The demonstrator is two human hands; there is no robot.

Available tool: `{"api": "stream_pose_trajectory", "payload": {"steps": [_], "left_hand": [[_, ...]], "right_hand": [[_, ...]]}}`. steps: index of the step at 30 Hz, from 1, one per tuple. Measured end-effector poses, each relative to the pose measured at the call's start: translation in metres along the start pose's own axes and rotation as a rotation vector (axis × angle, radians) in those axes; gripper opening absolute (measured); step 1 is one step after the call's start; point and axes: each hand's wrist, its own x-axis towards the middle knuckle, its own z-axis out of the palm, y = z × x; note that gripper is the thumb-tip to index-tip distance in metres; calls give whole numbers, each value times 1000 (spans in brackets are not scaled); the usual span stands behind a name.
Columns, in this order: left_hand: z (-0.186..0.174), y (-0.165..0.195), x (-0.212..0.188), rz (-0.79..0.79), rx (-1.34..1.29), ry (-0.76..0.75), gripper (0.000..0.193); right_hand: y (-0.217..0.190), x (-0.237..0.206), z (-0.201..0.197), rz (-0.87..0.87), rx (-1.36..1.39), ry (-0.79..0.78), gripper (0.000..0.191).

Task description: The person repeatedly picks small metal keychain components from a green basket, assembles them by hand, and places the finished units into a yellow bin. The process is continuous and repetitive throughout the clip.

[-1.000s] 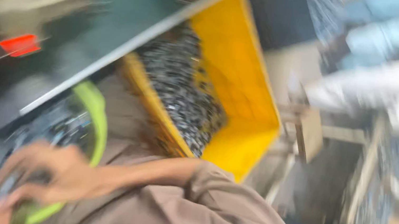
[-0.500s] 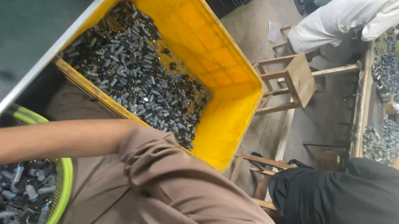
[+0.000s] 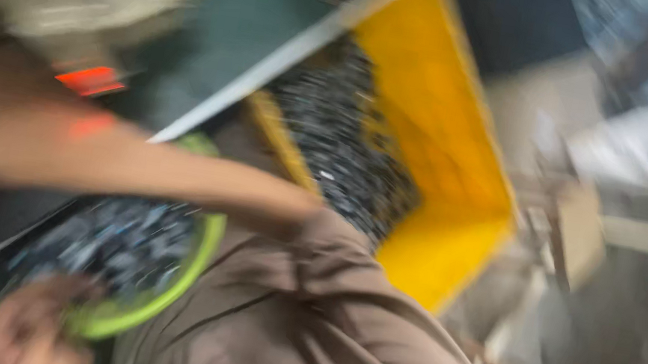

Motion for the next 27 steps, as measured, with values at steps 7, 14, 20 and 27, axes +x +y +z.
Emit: {"api": "stream_pose_trajectory", "payload": {"steps": [7, 14, 20, 27], "left_hand": [[-19, 43, 3, -122, -449, -104, 14], [-15, 89, 44, 145, -38, -26, 28], [-29, 83, 43, 94, -16, -159, 19], [-27, 85, 46, 491, 298, -7, 33]], "right_hand": [[-38, -85, 16, -102, 857, 182, 50], [-57, -126, 79, 330, 1111, 302, 24], [-43, -118, 69, 349, 1392, 325, 31], [-43, -118, 86, 495, 1338, 189, 26]]}}
